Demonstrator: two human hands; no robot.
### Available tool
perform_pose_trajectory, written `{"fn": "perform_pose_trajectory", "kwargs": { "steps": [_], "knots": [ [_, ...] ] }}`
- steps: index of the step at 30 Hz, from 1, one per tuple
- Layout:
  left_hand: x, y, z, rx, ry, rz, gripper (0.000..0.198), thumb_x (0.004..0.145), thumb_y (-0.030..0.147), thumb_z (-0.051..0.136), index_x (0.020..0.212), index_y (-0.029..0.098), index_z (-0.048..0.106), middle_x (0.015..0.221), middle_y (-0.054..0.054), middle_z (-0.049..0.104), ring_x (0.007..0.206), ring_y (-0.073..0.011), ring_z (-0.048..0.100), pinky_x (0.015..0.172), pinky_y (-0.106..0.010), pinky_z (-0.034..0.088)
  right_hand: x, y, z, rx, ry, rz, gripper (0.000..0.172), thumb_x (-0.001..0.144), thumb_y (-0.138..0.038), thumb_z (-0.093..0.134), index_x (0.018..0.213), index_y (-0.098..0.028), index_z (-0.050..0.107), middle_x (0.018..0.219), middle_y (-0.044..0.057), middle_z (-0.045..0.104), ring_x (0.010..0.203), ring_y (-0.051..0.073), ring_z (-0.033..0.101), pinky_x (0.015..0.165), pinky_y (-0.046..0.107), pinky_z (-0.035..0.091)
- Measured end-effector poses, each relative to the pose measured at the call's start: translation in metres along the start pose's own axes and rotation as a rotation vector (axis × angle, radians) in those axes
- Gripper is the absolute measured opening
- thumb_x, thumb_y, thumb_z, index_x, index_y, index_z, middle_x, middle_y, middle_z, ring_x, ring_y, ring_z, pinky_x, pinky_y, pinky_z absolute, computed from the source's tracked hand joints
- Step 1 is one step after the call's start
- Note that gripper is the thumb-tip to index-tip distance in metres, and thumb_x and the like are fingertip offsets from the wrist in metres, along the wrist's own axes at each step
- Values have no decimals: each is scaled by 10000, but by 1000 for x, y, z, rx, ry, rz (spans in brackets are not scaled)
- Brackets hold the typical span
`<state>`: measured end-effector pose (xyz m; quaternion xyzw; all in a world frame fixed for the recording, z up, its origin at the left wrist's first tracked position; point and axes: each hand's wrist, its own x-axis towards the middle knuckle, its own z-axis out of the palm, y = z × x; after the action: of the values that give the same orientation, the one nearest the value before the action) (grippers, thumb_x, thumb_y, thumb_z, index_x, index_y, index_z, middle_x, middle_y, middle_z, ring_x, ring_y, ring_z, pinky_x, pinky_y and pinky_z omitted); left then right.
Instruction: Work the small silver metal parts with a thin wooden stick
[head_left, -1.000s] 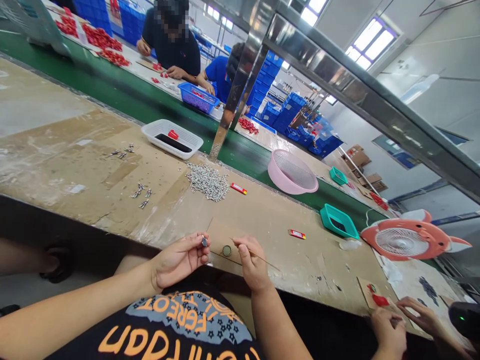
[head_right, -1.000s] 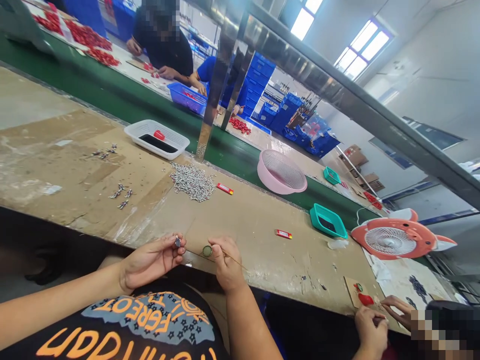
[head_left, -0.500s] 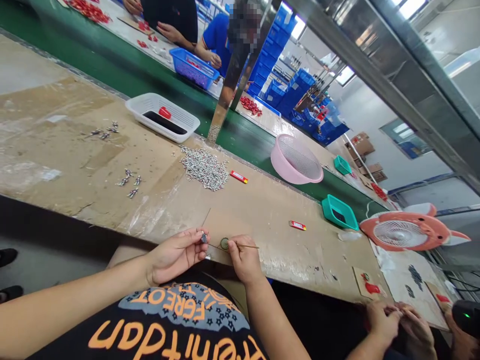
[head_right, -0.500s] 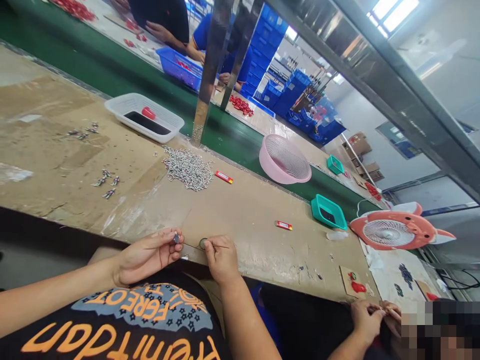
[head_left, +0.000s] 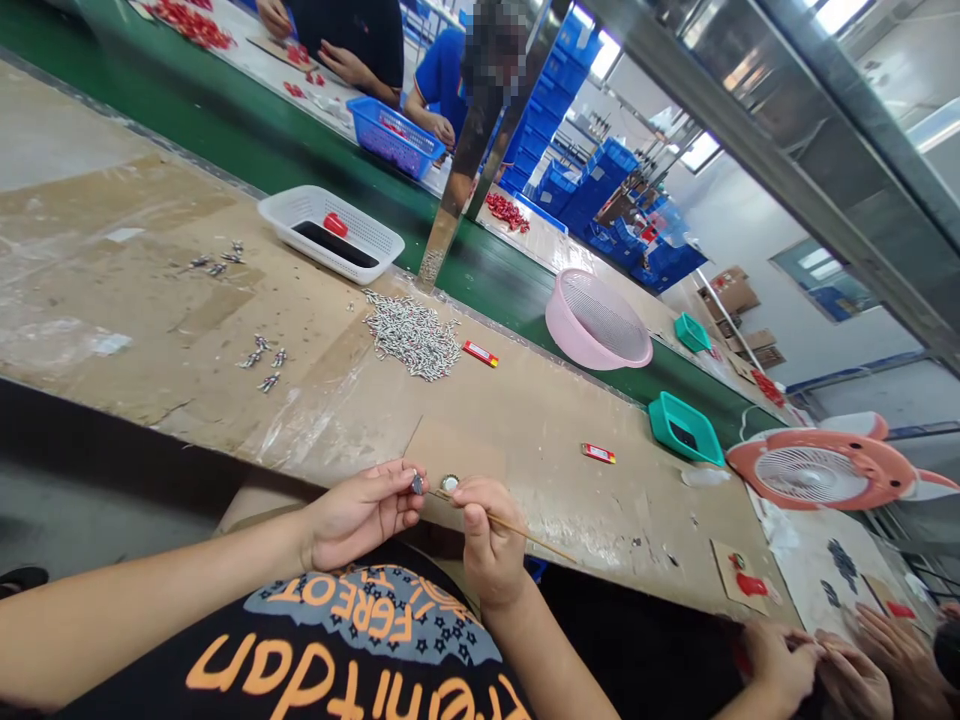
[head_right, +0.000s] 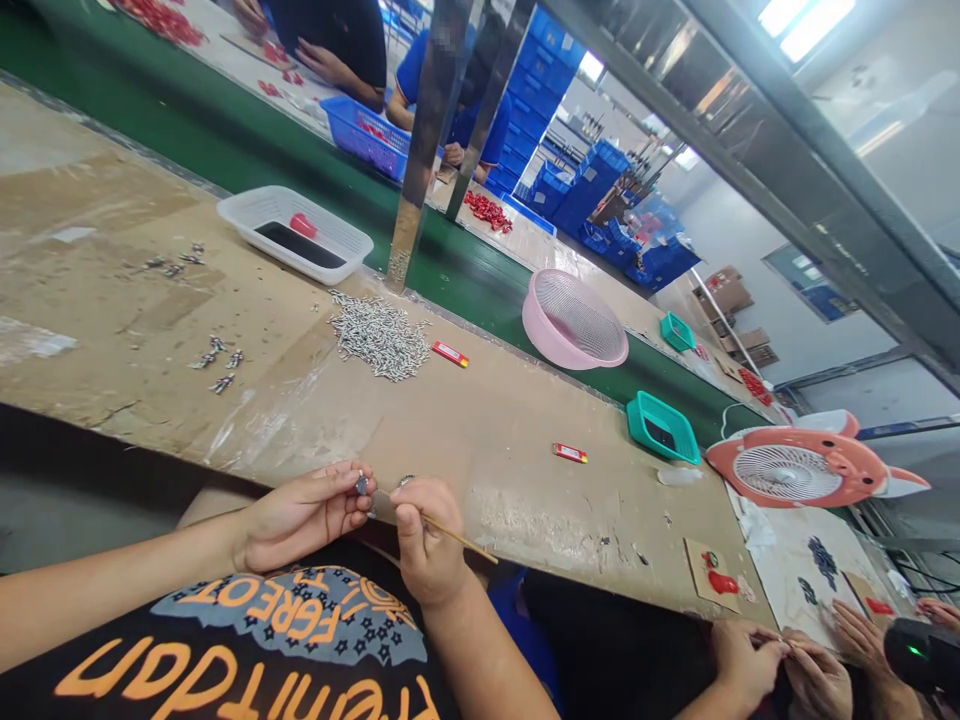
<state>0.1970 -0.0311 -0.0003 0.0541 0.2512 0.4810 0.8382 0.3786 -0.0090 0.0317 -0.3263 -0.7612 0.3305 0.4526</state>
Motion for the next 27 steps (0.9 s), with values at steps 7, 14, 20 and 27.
{"fn": "perform_pose_trajectory", "kwargs": {
  "steps": [7, 14, 20, 27],
  "knots": [
    [-1, -1, 5, 31, -13, 7, 37, 844, 163, 589, 857, 132, 606, 810, -33, 592, 742, -112, 571, 679, -242, 489, 5, -4, 14, 23, -16, -25, 170, 896, -187, 454, 951, -212, 612, 856, 53, 629, 839, 170, 596, 757, 353, 493],
    [-1, -1, 4, 42, -19, 10, 31, 840, 158, 595, 853, 131, 606, 803, -34, 592, 736, -106, 567, 692, -241, 487, 5, -7, 15, -9, -23, -25, 163, 888, -172, 462, 947, -212, 608, 856, 48, 628, 834, 167, 595, 754, 342, 489],
    [-1, -2, 4, 50, -20, 16, 32, 839, 162, 597, 843, 133, 610, 784, -27, 583, 739, -107, 563, 688, -236, 485, 6, -7, 15, -44, -33, -30, 158, 888, -173, 465, 949, -210, 606, 852, 44, 629, 825, 163, 594, 752, 335, 482],
    [-2, -3, 4, 54, -36, 28, 40, 839, 170, 599, 833, 134, 615, 780, -26, 587, 744, -110, 565, 695, -237, 481, 8, -9, 16, -83, -41, -49, 154, 903, -201, 449, 923, -213, 601, 841, 46, 638, 808, 164, 600, 746, 334, 487]
  ]
}}
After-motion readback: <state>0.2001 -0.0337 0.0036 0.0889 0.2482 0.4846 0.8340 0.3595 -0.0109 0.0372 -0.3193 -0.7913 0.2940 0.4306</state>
